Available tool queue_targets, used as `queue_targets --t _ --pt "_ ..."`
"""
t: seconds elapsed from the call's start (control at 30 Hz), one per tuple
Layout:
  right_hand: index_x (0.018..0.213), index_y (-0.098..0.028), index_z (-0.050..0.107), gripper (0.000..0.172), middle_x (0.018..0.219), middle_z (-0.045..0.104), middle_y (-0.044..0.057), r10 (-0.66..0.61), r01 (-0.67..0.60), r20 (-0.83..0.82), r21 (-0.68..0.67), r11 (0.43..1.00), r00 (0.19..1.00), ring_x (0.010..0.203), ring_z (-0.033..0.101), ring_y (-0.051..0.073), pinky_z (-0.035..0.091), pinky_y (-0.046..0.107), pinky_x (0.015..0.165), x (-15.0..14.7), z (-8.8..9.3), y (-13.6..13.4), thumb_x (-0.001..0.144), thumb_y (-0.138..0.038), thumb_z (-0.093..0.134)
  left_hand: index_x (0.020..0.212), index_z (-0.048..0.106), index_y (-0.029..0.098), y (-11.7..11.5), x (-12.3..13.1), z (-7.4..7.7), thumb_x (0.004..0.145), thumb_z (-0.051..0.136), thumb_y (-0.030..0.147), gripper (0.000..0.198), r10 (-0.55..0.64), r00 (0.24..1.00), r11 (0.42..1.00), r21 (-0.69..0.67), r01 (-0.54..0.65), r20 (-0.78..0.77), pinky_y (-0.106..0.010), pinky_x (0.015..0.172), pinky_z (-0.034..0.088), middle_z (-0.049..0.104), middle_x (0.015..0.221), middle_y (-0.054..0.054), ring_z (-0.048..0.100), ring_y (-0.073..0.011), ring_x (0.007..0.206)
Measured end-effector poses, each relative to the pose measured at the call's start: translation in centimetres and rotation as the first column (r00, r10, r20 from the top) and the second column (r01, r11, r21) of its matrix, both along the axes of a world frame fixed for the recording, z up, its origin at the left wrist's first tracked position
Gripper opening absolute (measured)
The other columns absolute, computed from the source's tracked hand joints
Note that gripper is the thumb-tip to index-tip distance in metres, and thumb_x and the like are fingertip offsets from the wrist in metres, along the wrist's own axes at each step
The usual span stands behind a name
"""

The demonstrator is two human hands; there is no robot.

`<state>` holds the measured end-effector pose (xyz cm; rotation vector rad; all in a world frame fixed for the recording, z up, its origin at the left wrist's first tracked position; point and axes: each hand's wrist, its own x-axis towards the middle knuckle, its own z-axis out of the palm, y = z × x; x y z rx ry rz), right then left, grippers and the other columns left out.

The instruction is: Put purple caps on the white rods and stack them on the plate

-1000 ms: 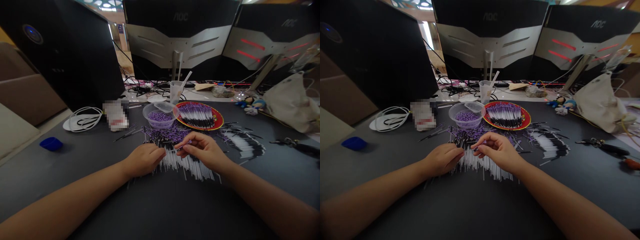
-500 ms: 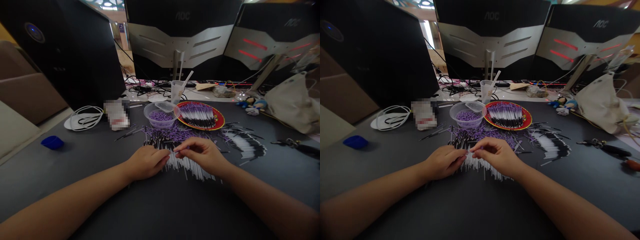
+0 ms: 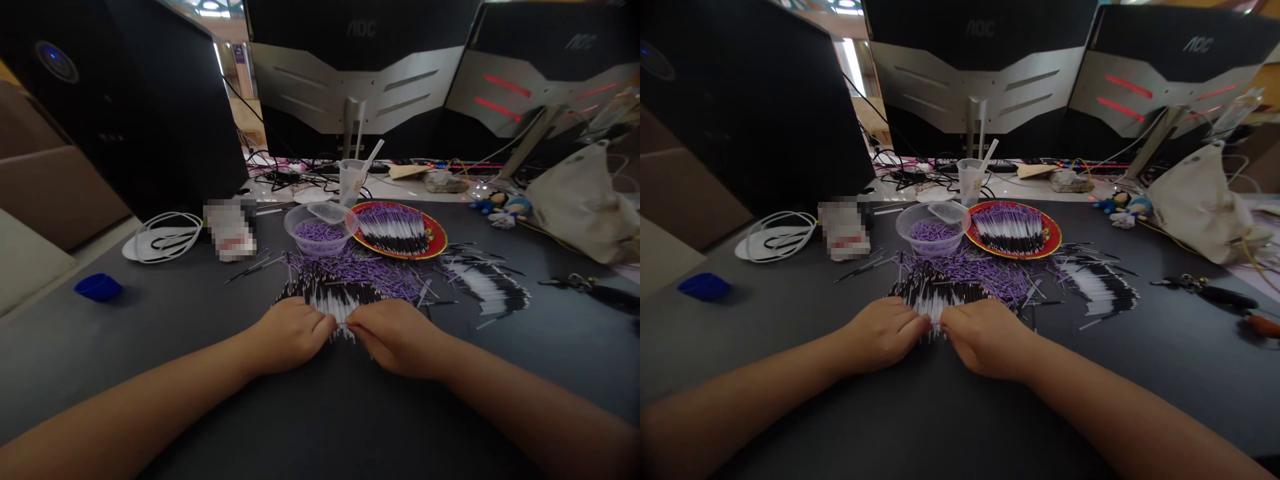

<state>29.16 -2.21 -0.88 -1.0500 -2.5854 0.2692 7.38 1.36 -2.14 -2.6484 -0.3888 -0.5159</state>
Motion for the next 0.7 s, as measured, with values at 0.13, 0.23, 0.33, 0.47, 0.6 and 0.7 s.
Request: queue_targets --t 0.13,0.23,0.33,0.47,0.6,0.7 --pt "0.09 -0.018 0.055 0.014 0.076 0.063 0.003 -0.033 0.014 -0.13 -0.149 0.989 0.991 0.066 0.057 0.014 0.037 0.025 0.06 -0.5 -0.3 -0.2 0.09 -0.021 0.041 0.072 0.05 0.015 -0.4 0.1 -0.1 0.09 0.041 0.015 0.02 -0.016 1.0 1.0 0.0 0.016 0.021 -0.027 0.049 0.036 0.052 0.056 0.0 0.047 -0.0135 0.05" --pt "0.085 -0.019 0.054 0.011 0.072 0.061 0.001 -0.079 0.03 -0.214 -0.225 0.974 0.974 0.062 0.054 0.011 0.037 0.024 0.058 -0.7 -0.4 -0.3 0.089 -0.021 0.044 0.072 0.05 0.015 -0.4 0.2 0.0 0.09 0.039 0.013 0.022 -0.018 1.0 1.0 0.0 0.018 0.025 -0.028 0.048 0.037 0.051 0.055 0.0 0.046 -0.0135 0.05" --pt "0.082 -0.019 0.055 0.011 0.067 0.06 -0.001 -0.128 0.043 -0.259 -0.31 0.95 0.957 0.06 0.053 0.011 0.038 0.023 0.057 -0.8 -0.1 -0.1 0.088 -0.022 0.046 0.073 0.052 0.015 0.1 0.0 0.0 0.09 0.039 0.014 0.021 -0.017 1.0 1.0 0.001 0.017 0.0 -0.028 0.048 0.036 0.051 0.055 0.0 0.046 -0.0129 0.049" --pt "0.094 -0.02 0.061 0.015 0.073 0.064 0.0 -0.123 0.007 -0.278 -0.384 0.923 0.953 0.065 0.058 0.012 0.042 0.024 0.06 0.4 0.7 1.2 0.087 -0.029 0.051 0.088 0.054 0.015 1.0 -0.3 -0.3 0.09 0.04 0.017 0.014 0.025 1.0 0.999 -0.031 -0.025 0.018 -0.026 0.051 0.034 0.054 0.056 0.002 0.046 -0.0121 0.05" --pt "0.097 -0.02 0.063 0.02 0.079 0.066 0.003 -0.282 0.229 -0.187 -0.261 0.938 0.941 0.063 0.056 0.014 0.041 0.027 0.058 3.5 0.8 3.9 0.085 -0.033 0.052 0.099 0.056 0.016 1.9 -0.6 -0.6 0.089 0.041 0.017 0.018 0.083 0.994 0.993 -0.095 -0.076 0.071 -0.026 0.061 0.038 0.062 0.073 -0.002 0.054 -0.0133 0.065" --pt "0.087 -0.018 0.064 0.018 0.079 0.065 0.005 -0.456 0.452 -0.063 -0.068 0.89 0.888 0.066 0.055 0.016 0.04 0.03 0.061 5.7 -0.1 5.8 0.084 -0.03 0.05 0.097 0.059 0.018 2.2 -0.7 -0.6 0.087 0.046 0.016 0.016 0.099 0.986 0.99 -0.113 -0.084 0.137 -0.032 0.077 0.041 0.063 0.095 -0.006 0.056 -0.0178 0.089"
